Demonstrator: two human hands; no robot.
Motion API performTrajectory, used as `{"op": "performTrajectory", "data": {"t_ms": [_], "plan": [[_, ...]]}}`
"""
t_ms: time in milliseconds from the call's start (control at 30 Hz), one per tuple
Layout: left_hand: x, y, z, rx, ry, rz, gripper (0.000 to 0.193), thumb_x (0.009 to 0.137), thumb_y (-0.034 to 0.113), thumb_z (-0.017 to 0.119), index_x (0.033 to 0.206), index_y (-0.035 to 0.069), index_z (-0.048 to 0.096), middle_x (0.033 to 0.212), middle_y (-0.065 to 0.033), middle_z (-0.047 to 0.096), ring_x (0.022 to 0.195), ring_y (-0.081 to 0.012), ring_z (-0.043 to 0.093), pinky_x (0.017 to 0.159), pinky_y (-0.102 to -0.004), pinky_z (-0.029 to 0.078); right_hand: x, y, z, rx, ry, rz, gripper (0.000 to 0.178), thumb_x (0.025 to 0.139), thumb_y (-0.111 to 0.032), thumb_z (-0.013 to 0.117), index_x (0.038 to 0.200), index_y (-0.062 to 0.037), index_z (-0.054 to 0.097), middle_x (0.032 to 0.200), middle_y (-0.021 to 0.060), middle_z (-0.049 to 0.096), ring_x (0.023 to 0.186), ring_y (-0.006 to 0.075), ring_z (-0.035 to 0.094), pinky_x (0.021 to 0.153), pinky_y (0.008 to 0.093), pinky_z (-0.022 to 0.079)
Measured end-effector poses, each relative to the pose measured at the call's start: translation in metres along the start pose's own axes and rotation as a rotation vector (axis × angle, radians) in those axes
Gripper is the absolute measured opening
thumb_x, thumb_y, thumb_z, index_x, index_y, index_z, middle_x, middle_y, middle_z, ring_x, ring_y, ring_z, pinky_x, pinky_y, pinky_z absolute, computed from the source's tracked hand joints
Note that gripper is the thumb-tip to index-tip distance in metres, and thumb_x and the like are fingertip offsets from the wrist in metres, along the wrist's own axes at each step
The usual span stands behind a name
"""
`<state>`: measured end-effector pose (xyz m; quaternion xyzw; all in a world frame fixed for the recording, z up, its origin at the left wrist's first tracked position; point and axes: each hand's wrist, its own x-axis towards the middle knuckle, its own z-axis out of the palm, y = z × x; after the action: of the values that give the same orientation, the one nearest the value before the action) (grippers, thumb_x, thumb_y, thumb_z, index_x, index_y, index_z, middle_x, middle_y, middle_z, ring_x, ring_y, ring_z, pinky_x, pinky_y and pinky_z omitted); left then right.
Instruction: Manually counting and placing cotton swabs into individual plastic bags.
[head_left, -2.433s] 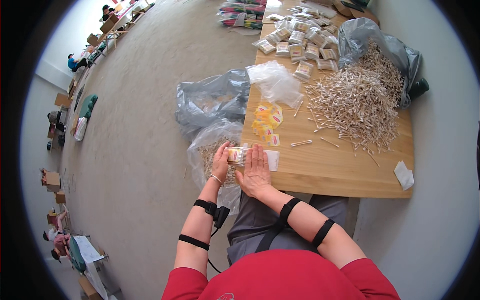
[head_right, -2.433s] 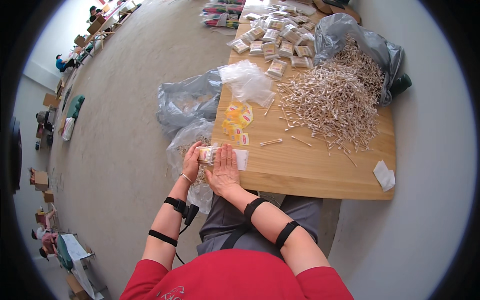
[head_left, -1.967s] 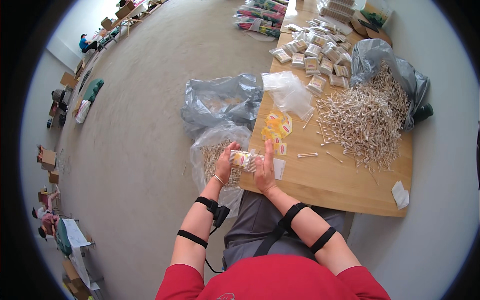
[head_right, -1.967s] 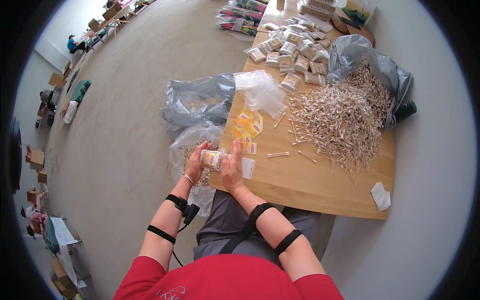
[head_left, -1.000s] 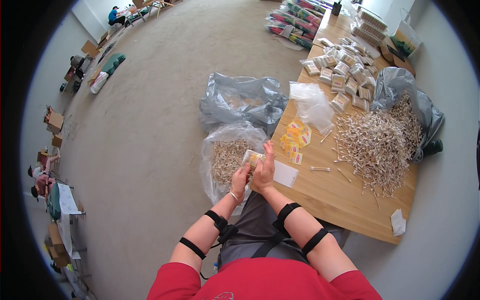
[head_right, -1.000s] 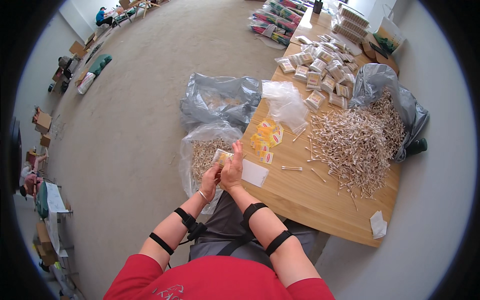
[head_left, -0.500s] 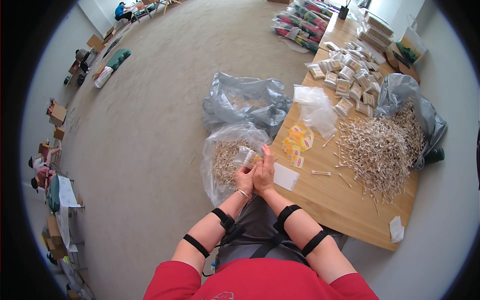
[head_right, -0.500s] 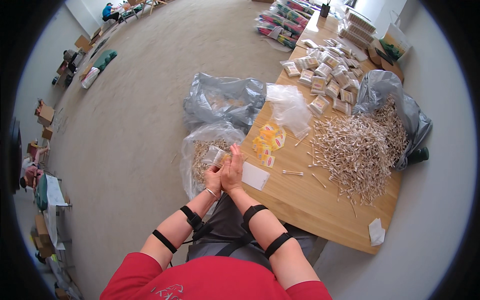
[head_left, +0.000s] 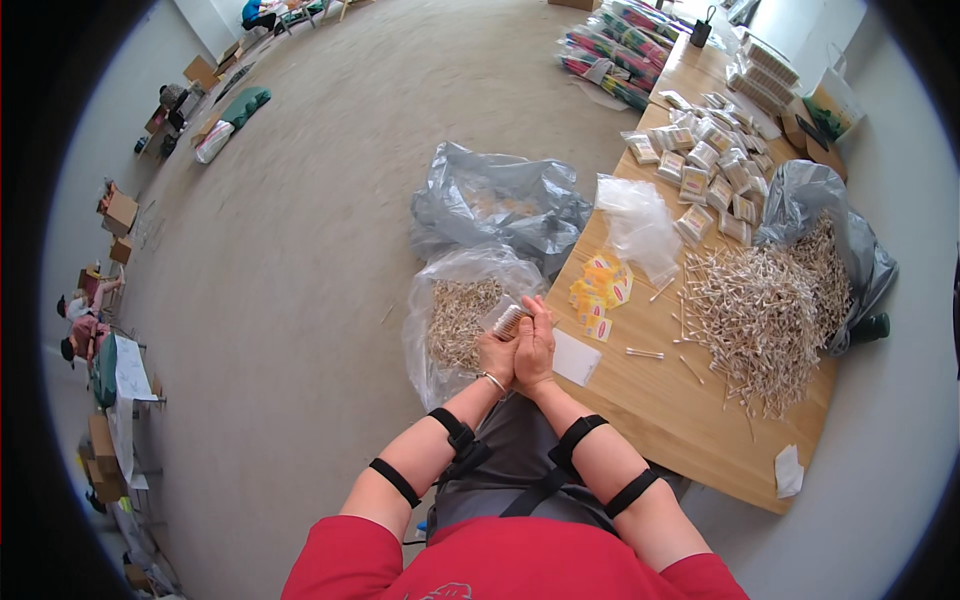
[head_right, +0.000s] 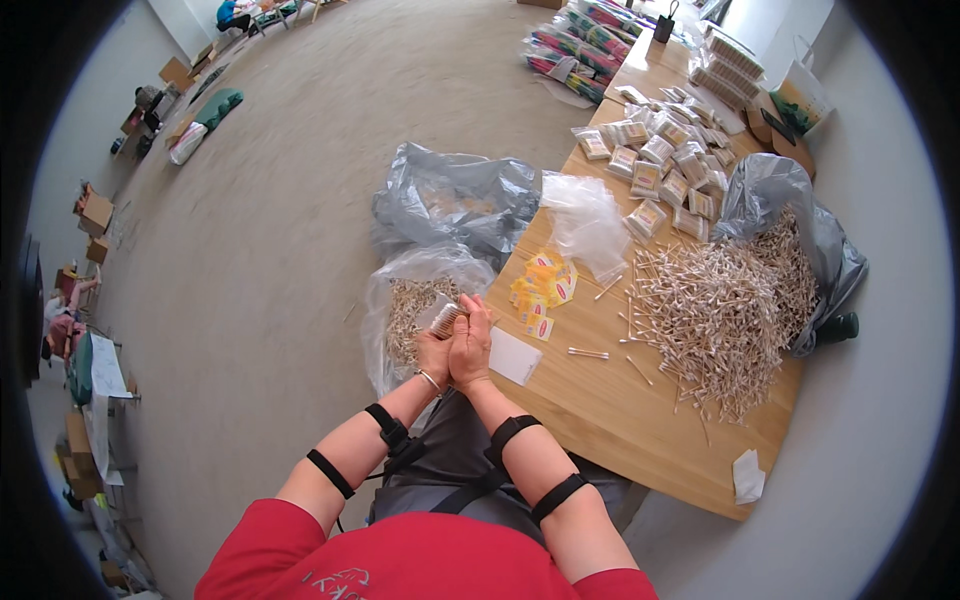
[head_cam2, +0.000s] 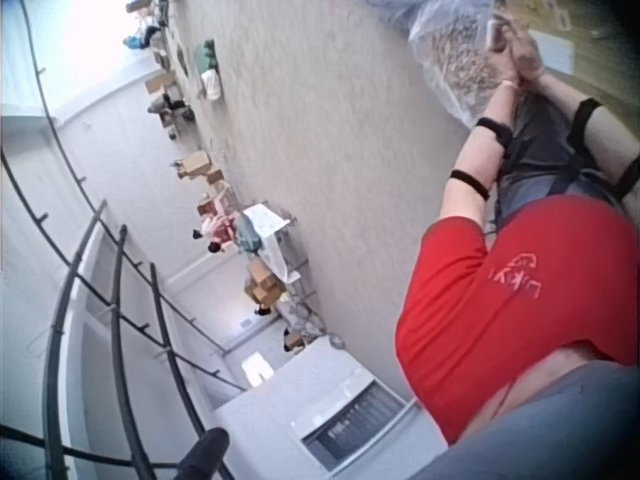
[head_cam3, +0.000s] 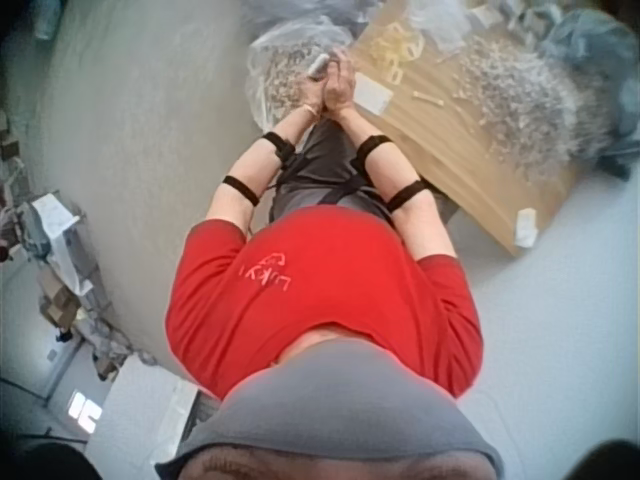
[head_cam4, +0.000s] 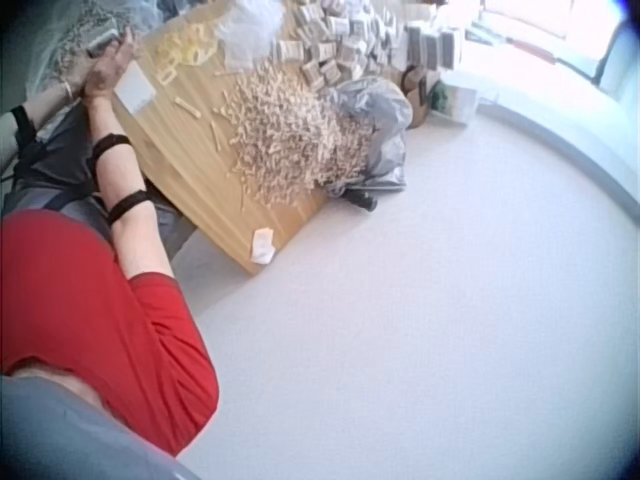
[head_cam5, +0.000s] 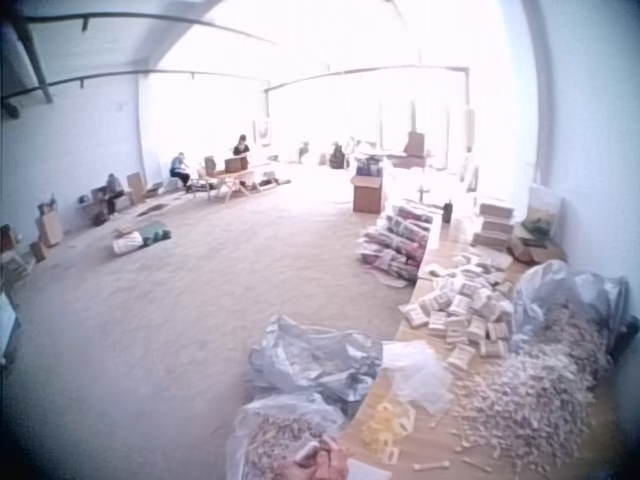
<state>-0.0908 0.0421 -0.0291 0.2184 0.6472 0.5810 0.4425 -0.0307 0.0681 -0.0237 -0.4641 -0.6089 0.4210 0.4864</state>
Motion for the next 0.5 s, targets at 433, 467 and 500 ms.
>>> {"op": "performTrajectory", "data": {"t_ms": [433, 467, 500], "plan": [[-0.001, -0.03, 0.009, 0.222, 0.037, 0.358, 0.021, 0.08, 0.027, 0.069, 0.089, 0.009, 0.065, 0.08, -0.01, 0.065, 0.074, -0.0244, 0.065, 0.064, -0.0335, 0.049, -0.001, 0.011, -0.01, 0.348, -0.066, 0.197, 0.031, 0.094, -0.014, 0.046, 0.12, 0.0015, 0.052, 0.12, 0.0171, 0.056, 0.112, 0.0241, 0.052, 0.098, 0.0319, 0.038], [0.001, -0.036, 0.01, 0.197, 0.045, 0.388, 0.021, 0.079, 0.026, 0.068, 0.089, 0.008, 0.063, 0.08, -0.0101, 0.062, 0.074, -0.0269, 0.063, 0.064, -0.0354, 0.048, -0.002, 0.012, -0.011, 0.337, -0.061, 0.177, 0.03, 0.094, -0.014, 0.045, 0.12, 0.0013, 0.052, 0.121, 0.0175, 0.056, 0.113, 0.0243, 0.052, 0.098, 0.0318, 0.037], [0.003, -0.04, 0.01, 0.171, 0.051, 0.416, 0.021, 0.079, 0.025, 0.068, 0.088, 0.008, 0.062, 0.079, -0.0102, 0.06, 0.074, -0.0293, 0.061, 0.064, -0.0373, 0.047, -0.002, 0.012, -0.011, 0.325, -0.054, 0.158, 0.03, 0.094, -0.013, 0.045, 0.12, 0.0011, 0.052, 0.122, 0.0179, 0.056, 0.114, 0.0244, 0.051, 0.098, 0.0318, 0.037]]}}
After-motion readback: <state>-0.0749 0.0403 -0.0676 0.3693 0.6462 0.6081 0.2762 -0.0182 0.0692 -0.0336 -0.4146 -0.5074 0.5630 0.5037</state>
